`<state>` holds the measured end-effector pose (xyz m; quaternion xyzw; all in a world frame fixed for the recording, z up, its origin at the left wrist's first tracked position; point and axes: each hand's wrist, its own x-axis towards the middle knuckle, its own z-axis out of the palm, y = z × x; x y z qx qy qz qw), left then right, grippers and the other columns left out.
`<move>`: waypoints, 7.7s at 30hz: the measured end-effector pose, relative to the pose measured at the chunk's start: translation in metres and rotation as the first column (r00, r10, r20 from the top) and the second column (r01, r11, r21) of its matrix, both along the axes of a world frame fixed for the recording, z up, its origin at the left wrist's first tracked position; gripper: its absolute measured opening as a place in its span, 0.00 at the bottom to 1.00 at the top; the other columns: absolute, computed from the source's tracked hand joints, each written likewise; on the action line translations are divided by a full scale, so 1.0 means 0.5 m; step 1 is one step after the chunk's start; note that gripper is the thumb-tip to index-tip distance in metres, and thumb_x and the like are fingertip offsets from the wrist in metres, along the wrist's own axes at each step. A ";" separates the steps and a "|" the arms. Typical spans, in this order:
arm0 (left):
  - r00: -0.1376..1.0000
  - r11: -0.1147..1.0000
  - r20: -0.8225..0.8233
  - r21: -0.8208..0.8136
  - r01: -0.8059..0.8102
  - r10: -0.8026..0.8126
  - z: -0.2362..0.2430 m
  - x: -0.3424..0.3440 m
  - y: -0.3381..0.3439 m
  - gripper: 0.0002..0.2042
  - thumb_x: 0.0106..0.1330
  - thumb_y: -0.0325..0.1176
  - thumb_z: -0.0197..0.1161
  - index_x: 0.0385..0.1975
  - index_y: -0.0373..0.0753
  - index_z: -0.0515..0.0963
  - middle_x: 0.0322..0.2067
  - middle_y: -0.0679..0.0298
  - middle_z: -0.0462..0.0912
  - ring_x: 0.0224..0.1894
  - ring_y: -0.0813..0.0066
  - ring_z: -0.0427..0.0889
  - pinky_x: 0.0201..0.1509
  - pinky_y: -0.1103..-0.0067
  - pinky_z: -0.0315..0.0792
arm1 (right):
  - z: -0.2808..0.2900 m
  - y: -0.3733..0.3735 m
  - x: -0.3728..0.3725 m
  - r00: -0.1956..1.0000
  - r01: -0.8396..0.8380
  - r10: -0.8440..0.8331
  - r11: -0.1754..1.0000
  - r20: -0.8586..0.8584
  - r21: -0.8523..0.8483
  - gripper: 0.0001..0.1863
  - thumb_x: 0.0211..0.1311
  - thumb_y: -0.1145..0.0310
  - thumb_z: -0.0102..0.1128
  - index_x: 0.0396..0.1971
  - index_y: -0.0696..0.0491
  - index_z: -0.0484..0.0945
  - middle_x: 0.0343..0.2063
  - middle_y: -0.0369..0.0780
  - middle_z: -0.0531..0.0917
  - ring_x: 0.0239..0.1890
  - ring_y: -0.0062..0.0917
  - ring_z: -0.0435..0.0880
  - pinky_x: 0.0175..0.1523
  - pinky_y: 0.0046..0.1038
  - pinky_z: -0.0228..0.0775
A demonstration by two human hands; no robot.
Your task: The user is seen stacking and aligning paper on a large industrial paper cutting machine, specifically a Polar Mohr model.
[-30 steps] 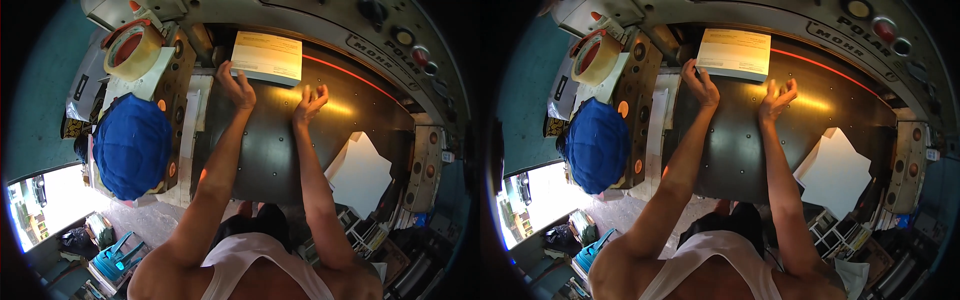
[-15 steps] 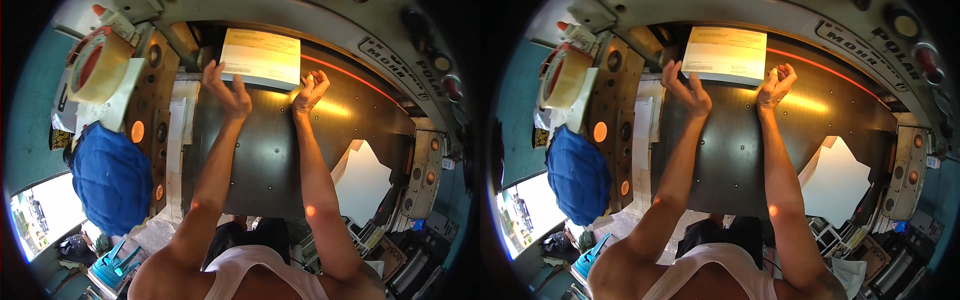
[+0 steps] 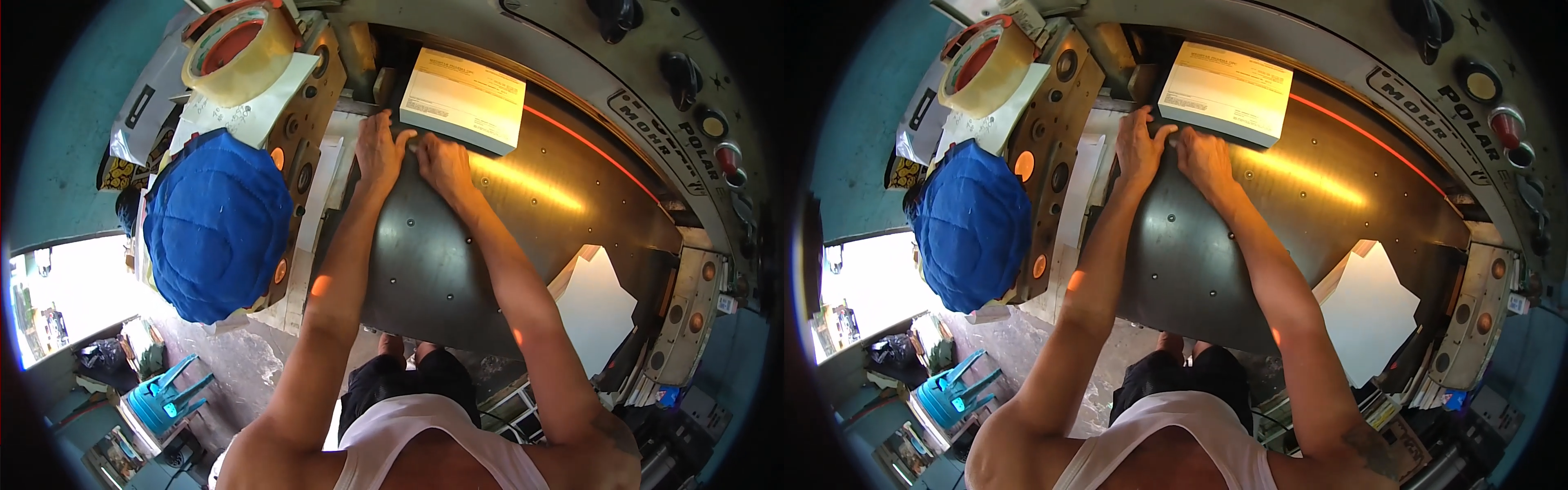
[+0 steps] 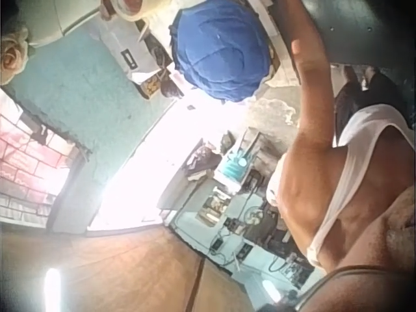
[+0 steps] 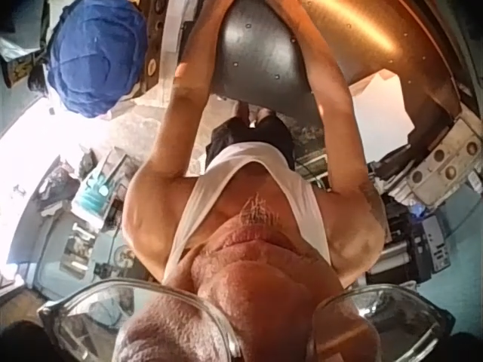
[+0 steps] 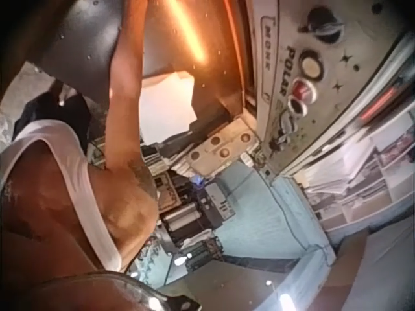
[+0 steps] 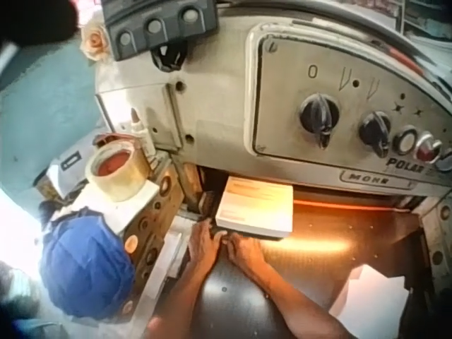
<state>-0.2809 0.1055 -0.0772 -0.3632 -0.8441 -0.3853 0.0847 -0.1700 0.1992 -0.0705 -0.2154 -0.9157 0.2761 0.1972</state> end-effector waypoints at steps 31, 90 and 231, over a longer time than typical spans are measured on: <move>0.899 0.618 0.293 0.654 -0.436 0.325 0.019 0.058 0.162 0.24 0.77 0.46 0.45 0.60 0.30 0.63 0.58 0.44 0.61 0.61 0.54 0.58 0.67 0.60 0.56 | -0.009 0.081 0.150 0.376 0.517 -0.850 0.524 -0.370 -0.677 0.22 0.72 0.56 0.56 0.51 0.61 0.68 0.47 0.44 0.73 0.48 0.28 0.73 0.56 0.31 0.69; -0.062 0.574 0.887 0.242 -0.783 -0.458 0.146 0.130 0.263 0.39 0.65 0.38 0.63 0.66 0.28 0.45 0.64 0.44 0.60 0.64 0.50 0.68 0.65 0.54 0.71 | 0.024 -0.085 0.323 0.825 0.553 -0.544 0.833 -0.155 0.022 0.31 0.50 0.58 0.75 0.49 0.58 0.72 0.47 0.47 0.73 0.53 0.43 0.72 0.59 0.43 0.63; 0.322 0.830 0.848 0.503 -0.242 -0.421 0.319 0.446 -0.150 0.04 0.66 0.27 0.64 0.33 0.38 0.74 0.27 0.66 0.79 0.27 0.78 0.79 0.32 0.75 0.80 | 0.251 -0.211 0.651 0.578 -0.360 -0.785 -0.003 -0.221 -0.933 0.29 0.66 0.68 0.63 0.65 0.58 0.65 0.58 0.43 0.75 0.60 0.31 0.75 0.66 0.37 0.63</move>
